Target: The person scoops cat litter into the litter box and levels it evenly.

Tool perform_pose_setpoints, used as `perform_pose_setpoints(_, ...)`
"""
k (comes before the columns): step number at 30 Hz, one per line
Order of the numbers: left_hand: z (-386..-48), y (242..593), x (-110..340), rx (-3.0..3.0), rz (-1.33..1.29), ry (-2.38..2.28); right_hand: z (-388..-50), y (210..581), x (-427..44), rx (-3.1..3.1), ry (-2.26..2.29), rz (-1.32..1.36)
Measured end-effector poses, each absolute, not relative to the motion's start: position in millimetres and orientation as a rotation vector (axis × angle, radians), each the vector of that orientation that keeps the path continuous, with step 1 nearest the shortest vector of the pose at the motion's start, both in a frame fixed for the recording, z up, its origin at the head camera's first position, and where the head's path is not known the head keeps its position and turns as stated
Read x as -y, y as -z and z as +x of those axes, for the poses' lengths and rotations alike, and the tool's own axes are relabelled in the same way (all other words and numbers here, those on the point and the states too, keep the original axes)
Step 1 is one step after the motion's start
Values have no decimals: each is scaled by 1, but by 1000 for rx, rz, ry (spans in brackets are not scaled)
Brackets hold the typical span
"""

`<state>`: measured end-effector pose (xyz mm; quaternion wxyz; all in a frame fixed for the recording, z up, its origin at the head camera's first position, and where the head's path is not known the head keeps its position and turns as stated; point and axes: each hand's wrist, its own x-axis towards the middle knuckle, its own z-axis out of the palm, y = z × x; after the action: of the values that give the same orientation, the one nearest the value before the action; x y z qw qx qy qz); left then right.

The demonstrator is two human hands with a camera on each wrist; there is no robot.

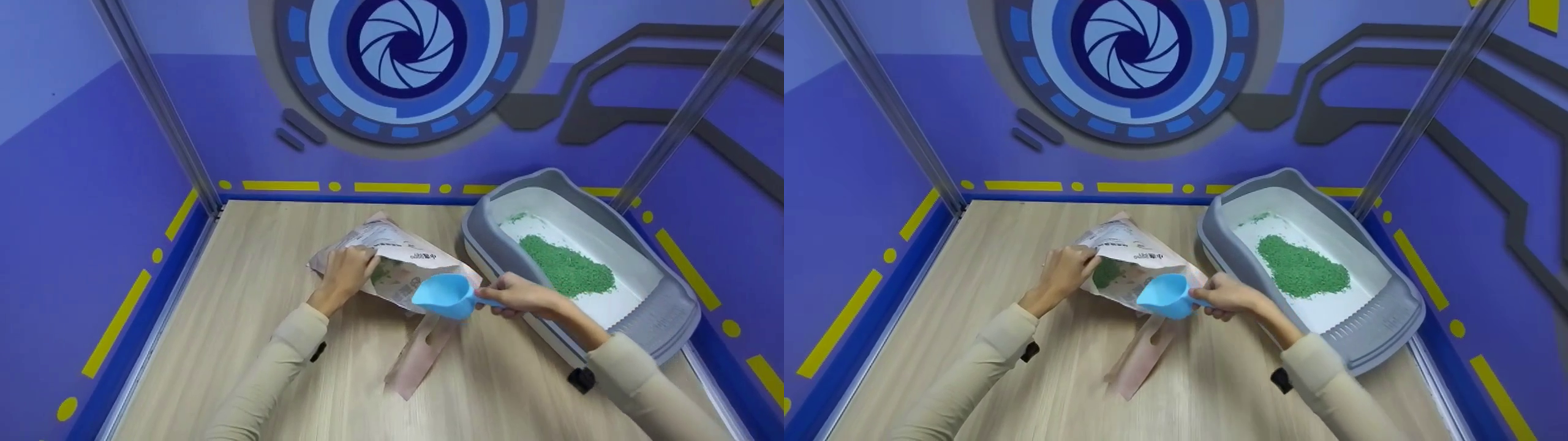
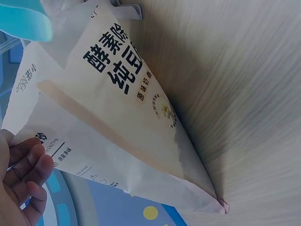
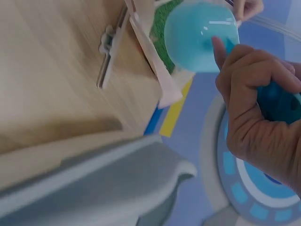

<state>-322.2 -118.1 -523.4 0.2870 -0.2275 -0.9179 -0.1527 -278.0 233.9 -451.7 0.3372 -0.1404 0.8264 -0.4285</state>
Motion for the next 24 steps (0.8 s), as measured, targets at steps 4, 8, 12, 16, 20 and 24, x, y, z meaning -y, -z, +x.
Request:
perform_pose_setpoints(4, -321, 523, 121, 2447, -603, 409, -288, 474, -209, -2171, 1188, -336)
perform_pose_setpoints(8, -319, 526, 123, 2430, -593, 399, -296, 498, -182, -2102, 1330, -238)
perform_pose_setpoints(12, -317, 527, 122, 2426, -599, 401, -303, 518, -156, -1977, 1457, -176)
perform_pose_setpoints(16, -317, 528, 120, 2425, -620, 428, -310, 532, -133, -1906, 1540, -144)
perform_pose_setpoints(20, -318, 529, 118, 2430, -644, 406, -318, 544, -115, -1803, 1699, -74)
perform_pose_setpoints(24, -320, 529, 117, 2415, -675, 370, -323, 554, -99, -1708, 1843, -17)
